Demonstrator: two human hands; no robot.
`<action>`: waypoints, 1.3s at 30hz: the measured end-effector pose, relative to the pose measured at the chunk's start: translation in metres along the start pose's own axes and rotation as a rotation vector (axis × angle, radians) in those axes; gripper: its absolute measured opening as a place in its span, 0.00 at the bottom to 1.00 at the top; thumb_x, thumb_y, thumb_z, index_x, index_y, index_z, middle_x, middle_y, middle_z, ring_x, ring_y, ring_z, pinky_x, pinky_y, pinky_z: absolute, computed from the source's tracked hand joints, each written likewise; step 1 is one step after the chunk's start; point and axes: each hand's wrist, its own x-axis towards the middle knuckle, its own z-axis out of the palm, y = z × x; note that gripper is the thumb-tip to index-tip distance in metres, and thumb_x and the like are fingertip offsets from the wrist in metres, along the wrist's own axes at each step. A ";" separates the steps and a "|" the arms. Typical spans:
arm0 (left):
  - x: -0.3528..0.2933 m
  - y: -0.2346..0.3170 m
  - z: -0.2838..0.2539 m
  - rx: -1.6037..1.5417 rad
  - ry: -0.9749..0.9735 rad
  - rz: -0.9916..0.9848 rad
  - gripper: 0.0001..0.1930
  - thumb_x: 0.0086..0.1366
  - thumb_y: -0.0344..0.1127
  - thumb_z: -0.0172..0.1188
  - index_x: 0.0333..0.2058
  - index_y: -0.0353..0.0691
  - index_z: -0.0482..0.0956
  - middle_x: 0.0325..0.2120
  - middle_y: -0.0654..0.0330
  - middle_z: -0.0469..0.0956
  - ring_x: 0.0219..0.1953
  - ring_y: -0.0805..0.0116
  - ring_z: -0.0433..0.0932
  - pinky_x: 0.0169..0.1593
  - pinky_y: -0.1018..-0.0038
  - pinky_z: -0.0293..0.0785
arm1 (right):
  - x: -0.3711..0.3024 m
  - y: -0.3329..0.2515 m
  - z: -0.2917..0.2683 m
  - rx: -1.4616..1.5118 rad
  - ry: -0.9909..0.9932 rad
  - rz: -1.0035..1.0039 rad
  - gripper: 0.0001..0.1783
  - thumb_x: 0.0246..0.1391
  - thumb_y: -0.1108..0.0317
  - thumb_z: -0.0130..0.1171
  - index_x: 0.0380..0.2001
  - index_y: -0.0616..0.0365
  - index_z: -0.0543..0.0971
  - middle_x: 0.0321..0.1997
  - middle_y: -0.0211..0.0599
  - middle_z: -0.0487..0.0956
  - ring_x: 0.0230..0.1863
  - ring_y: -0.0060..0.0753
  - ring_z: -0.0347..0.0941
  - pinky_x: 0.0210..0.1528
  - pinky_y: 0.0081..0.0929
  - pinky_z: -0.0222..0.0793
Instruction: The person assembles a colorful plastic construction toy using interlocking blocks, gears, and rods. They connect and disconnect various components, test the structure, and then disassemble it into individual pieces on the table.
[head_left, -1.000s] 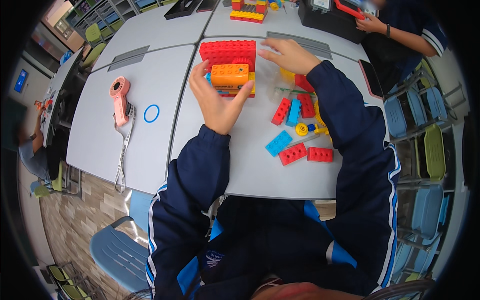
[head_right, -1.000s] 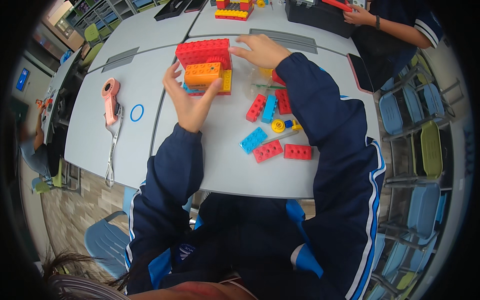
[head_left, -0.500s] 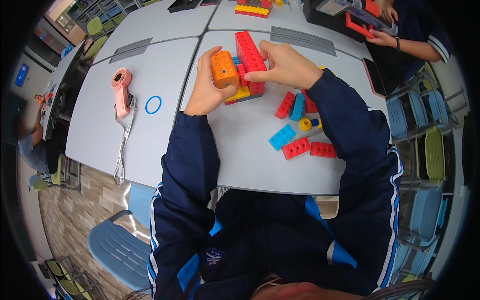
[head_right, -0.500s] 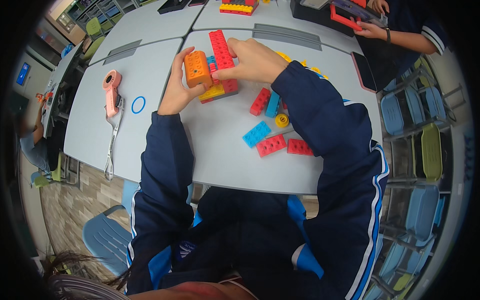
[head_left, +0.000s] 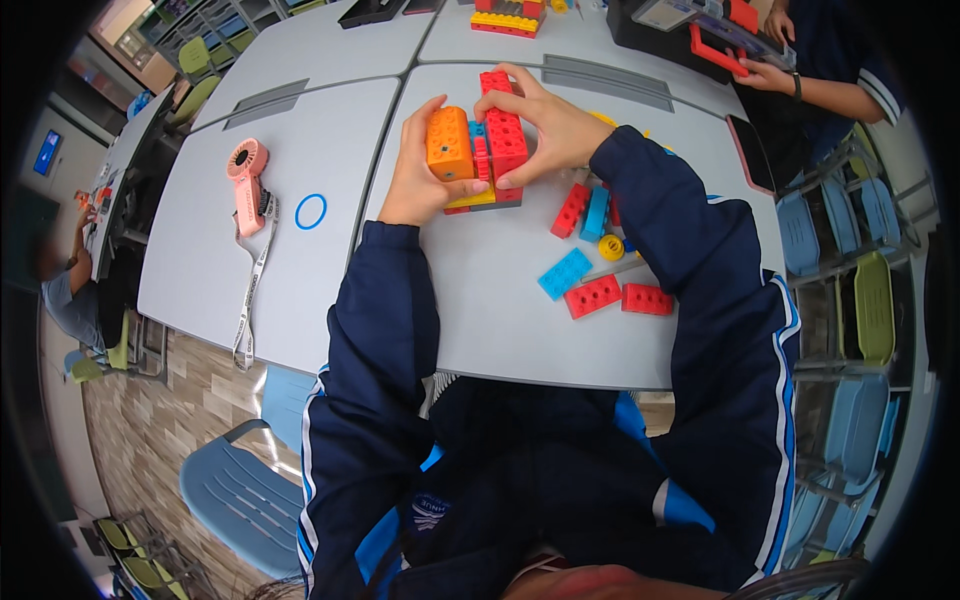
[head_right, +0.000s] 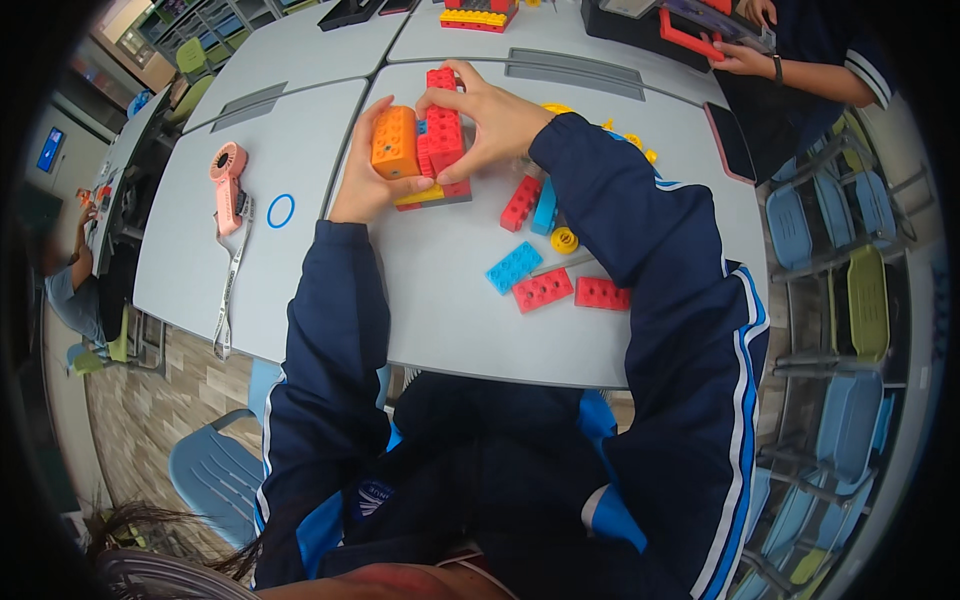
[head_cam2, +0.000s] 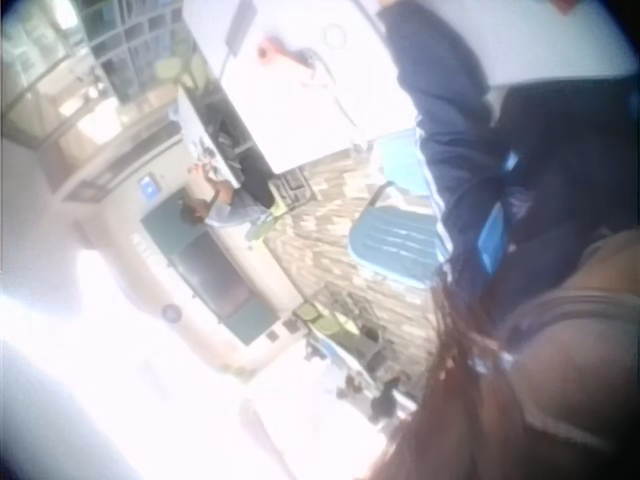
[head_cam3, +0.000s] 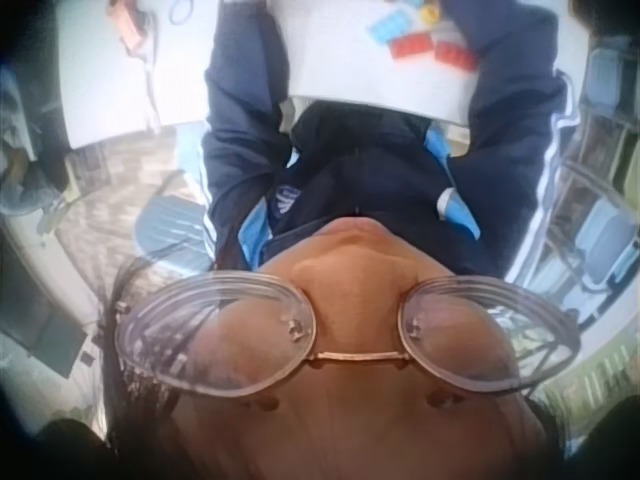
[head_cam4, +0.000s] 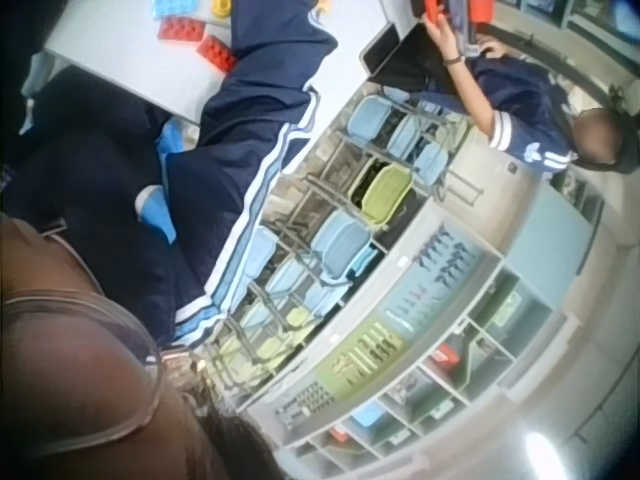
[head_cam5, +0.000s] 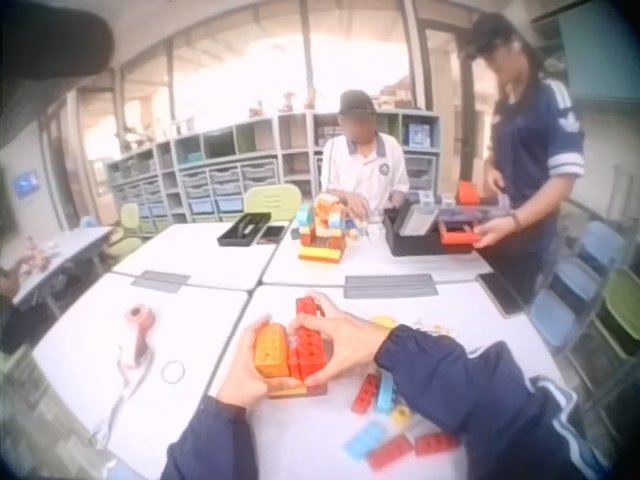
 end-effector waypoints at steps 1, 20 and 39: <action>0.000 0.000 0.000 0.014 0.007 0.020 0.53 0.36 0.26 0.81 0.63 0.43 0.62 0.57 0.56 0.63 0.63 0.56 0.63 0.67 0.65 0.61 | 0.001 0.000 0.001 -0.030 0.020 -0.013 0.45 0.30 0.44 0.78 0.56 0.35 0.71 0.70 0.62 0.51 0.61 0.66 0.67 0.59 0.41 0.70; -0.004 0.011 -0.009 0.173 -0.042 0.033 0.57 0.37 0.33 0.82 0.66 0.46 0.58 0.65 0.56 0.58 0.66 0.58 0.60 0.70 0.64 0.57 | -0.016 0.014 -0.040 1.036 0.236 0.003 0.39 0.52 0.38 0.59 0.62 0.45 0.65 0.57 0.31 0.70 0.57 0.27 0.69 0.58 0.30 0.67; -0.088 0.119 0.093 0.007 -0.097 0.871 0.37 0.53 0.63 0.64 0.41 0.28 0.75 0.38 0.40 0.81 0.41 0.45 0.83 0.46 0.58 0.81 | -0.172 -0.195 0.065 1.630 0.419 0.415 0.41 0.51 0.48 0.59 0.62 0.57 0.57 0.61 0.36 0.59 0.66 0.29 0.55 0.67 0.33 0.53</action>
